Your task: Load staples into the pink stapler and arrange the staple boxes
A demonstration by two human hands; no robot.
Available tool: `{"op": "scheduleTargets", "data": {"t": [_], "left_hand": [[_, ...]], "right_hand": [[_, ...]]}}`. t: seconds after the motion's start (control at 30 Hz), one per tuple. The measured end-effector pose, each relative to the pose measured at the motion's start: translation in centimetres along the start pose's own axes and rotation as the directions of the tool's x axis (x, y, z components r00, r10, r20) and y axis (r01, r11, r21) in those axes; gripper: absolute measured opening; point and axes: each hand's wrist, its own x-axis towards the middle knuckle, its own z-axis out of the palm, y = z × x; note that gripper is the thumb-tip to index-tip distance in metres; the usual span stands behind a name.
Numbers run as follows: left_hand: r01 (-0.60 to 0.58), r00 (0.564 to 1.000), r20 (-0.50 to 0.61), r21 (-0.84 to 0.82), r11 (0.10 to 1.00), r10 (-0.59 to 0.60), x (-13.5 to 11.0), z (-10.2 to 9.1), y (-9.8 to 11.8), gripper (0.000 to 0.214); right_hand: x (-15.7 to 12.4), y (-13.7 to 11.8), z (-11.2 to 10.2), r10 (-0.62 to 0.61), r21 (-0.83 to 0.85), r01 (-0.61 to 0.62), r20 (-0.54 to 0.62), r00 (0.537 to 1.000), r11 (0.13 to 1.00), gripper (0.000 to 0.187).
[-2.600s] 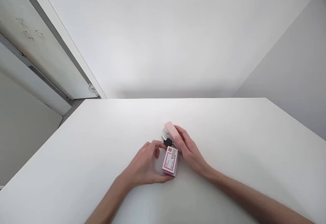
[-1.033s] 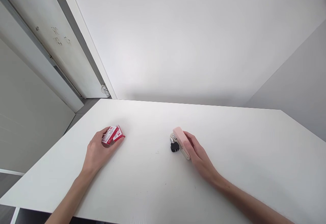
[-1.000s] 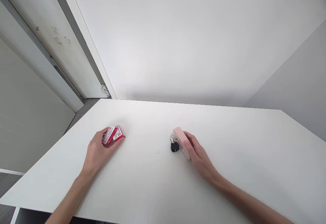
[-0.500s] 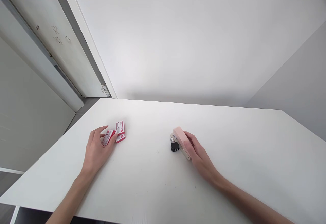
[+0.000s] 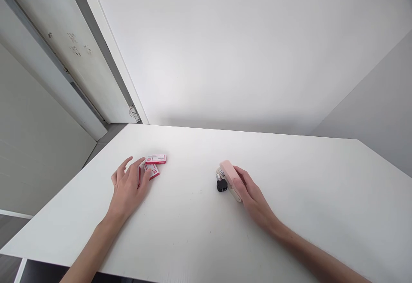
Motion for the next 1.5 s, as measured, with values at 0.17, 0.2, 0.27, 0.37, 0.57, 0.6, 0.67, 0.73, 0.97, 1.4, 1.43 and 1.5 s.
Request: {"op": "scheduleTargets", "data": {"t": [0.17,0.2,0.27,0.37,0.57,0.6,0.67,0.73,0.97,1.4,1.43,1.5], "left_hand": [[-0.131,0.988,0.081,0.034,0.991,0.128,-0.1,0.0,0.5,0.052],[-0.150,0.986,0.077,0.041,0.988,0.147,-0.1,0.0,0.5,0.051],[-0.172,0.984,0.056,0.057,0.983,0.169,-0.1,0.2,0.5,0.049],[-0.163,0.986,0.030,0.083,0.983,0.161,-0.2,0.4,0.4,0.048],[-0.143,0.989,-0.013,0.131,0.981,0.146,-0.2,0.2,0.8,0.046],[-0.160,0.985,-0.036,0.133,0.978,0.166,-0.2,0.1,0.8,0.044],[-0.232,0.967,-0.076,0.114,0.966,0.242,-0.3,0.0,1.1,0.039],[-0.339,0.935,-0.084,0.069,0.938,0.344,-0.6,0.2,1.6,0.034],[-0.649,0.751,0.022,-0.163,0.743,0.661,-2.4,2.5,8.2,0.036],[-0.621,0.775,0.088,-0.080,0.780,0.626,-0.4,6.0,11.4,0.029],[-0.605,0.792,0.049,-0.071,0.793,0.608,0.0,6.2,11.3,0.026],[-0.598,0.801,-0.020,-0.094,0.796,0.599,0.5,6.5,11.5,0.029]], "right_hand": [[-0.1,0.1,0.0,-0.007,-0.001,0.007,0.004,1.000,1.000,0.056],[-0.1,0.1,0.0,-0.010,-0.001,0.010,0.007,1.000,1.000,0.056],[-0.1,0.1,0.0,-0.015,-0.004,0.015,0.010,1.000,1.000,0.056],[-0.1,0.2,0.0,-0.016,-0.013,0.016,0.011,1.000,1.000,0.054],[0.1,0.6,0.1,-0.046,-0.051,0.047,0.014,0.999,0.998,0.055],[0.1,0.6,0.1,-0.056,-0.053,0.057,0.017,0.998,0.997,0.056],[0.1,0.6,0.1,-0.076,-0.053,0.077,0.030,0.997,0.996,0.057],[0.1,0.6,0.2,-0.085,-0.053,0.087,0.046,0.995,0.995,0.059],[-0.1,1.2,0.1,-0.113,-0.078,0.123,0.115,0.987,0.989,0.068],[0.3,1.7,0.4,-0.100,-0.107,0.106,0.060,0.993,0.989,0.069],[0.3,1.7,0.4,-0.097,-0.109,0.103,0.060,0.994,0.989,0.070],[0.4,1.8,0.4,-0.093,-0.110,0.098,0.057,0.994,0.989,0.069]]}}
